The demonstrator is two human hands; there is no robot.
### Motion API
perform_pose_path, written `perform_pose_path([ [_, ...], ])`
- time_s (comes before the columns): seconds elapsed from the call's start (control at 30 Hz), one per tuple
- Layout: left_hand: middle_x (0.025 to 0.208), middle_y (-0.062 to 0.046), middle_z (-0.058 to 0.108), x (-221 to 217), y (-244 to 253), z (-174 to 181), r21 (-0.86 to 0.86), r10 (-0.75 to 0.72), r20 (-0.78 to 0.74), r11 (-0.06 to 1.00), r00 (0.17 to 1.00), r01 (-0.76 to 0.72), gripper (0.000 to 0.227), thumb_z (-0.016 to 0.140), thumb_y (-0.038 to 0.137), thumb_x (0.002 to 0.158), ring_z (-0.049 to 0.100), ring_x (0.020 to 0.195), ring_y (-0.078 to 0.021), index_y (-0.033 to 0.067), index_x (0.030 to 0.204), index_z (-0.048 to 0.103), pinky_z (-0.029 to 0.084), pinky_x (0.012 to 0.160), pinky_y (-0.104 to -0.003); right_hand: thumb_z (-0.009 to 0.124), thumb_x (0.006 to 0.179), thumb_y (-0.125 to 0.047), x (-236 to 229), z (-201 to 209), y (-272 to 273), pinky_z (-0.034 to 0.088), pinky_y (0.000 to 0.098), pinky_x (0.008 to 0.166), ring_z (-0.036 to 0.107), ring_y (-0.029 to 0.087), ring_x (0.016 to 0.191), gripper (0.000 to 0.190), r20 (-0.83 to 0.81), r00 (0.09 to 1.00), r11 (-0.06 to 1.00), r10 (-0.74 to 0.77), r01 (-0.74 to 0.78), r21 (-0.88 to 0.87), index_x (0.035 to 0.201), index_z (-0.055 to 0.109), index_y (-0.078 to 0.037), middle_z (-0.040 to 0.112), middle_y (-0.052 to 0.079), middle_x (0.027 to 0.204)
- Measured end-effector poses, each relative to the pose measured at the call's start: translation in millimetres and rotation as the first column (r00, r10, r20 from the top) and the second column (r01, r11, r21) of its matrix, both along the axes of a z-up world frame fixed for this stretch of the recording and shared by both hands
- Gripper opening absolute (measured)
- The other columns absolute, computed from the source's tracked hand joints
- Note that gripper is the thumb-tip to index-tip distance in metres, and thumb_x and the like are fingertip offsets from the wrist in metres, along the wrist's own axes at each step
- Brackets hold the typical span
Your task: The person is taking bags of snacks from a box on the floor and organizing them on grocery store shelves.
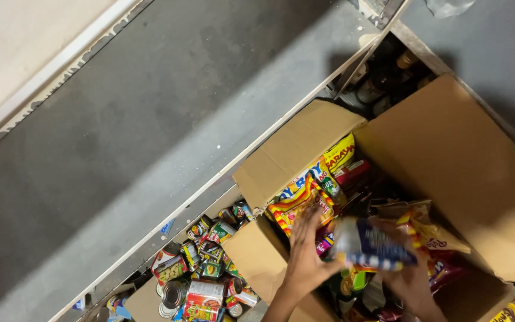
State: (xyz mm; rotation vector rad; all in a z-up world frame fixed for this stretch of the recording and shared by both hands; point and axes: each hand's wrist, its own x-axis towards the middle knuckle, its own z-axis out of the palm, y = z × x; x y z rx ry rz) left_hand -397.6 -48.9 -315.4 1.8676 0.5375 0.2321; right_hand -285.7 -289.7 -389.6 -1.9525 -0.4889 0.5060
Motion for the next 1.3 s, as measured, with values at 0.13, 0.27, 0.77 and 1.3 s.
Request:
perform_pose_path([
  [0.13, 0.142, -0.021, 0.058, -19.4, -19.2, -3.2, -0.376, -0.057, 0.039, 0.924, 0.998, 0.067, 0.1, 0.096, 0.019, 0.062, 0.05, 0.129, -0.0318, -0.0012, 0.147, 0.046, 0.04, 0.109, -0.047, 0.091, 0.059, -0.01, -9.1, 8.4, -2.1, 0.058, 0.0355, 0.092, 0.074, 0.023, 0.104, 0.072, -0.041, 0.998, 0.999, 0.046, -0.047, -0.027, 0.125, 0.063, -0.006, 0.076, 0.011, 0.113],
  [0.27, 0.122, -0.017, 0.074, -34.9, -36.1, -50.2, -0.714, 0.131, -0.038, 0.69, 0.991, -0.118, 0.061, 0.089, 0.011, 0.078, 0.071, 0.107, -0.0188, -0.0027, 0.132, 0.063, 0.06, 0.094, -0.035, 0.052, 0.093, -0.009, 54.1, -16.7, 51.6, 0.05, 0.0381, 0.103, 0.067, 0.021, 0.118, 0.042, -0.312, 0.923, 0.974, 0.225, -0.221, 0.049, 0.133, 0.063, -0.005, 0.072, 0.011, 0.126],
  [0.77, 0.141, -0.024, 0.047, -22.5, -21.6, -25.7, -0.068, 0.388, -0.125, 0.915, 0.913, -0.398, 0.07, 0.062, -0.008, 0.082, 0.051, 0.13, -0.0415, 0.0023, 0.148, 0.039, 0.043, 0.109, -0.044, 0.058, 0.096, -0.017, 149.4, -176.9, 101.0, 0.037, 0.0543, 0.112, 0.06, 0.024, 0.119, 0.021, 0.303, 0.57, 0.404, 0.764, -0.057, -0.913, 0.115, 0.065, -0.016, 0.066, 0.004, 0.114],
  [1.3, 0.136, -0.018, 0.061, -10.0, -12.3, 13.0, -0.136, 0.026, 0.012, 0.99, 1.0, -0.024, 0.053, 0.076, 0.008, 0.086, 0.061, 0.127, -0.0359, 0.0061, 0.136, 0.058, 0.049, 0.107, -0.039, 0.064, 0.075, 0.004, 92.9, 116.6, 20.0, 0.054, 0.0413, 0.096, 0.066, 0.033, 0.114, 0.039, 0.389, 0.873, 0.904, 0.294, -0.121, -0.411, 0.112, 0.071, -0.008, 0.071, 0.01, 0.123],
])
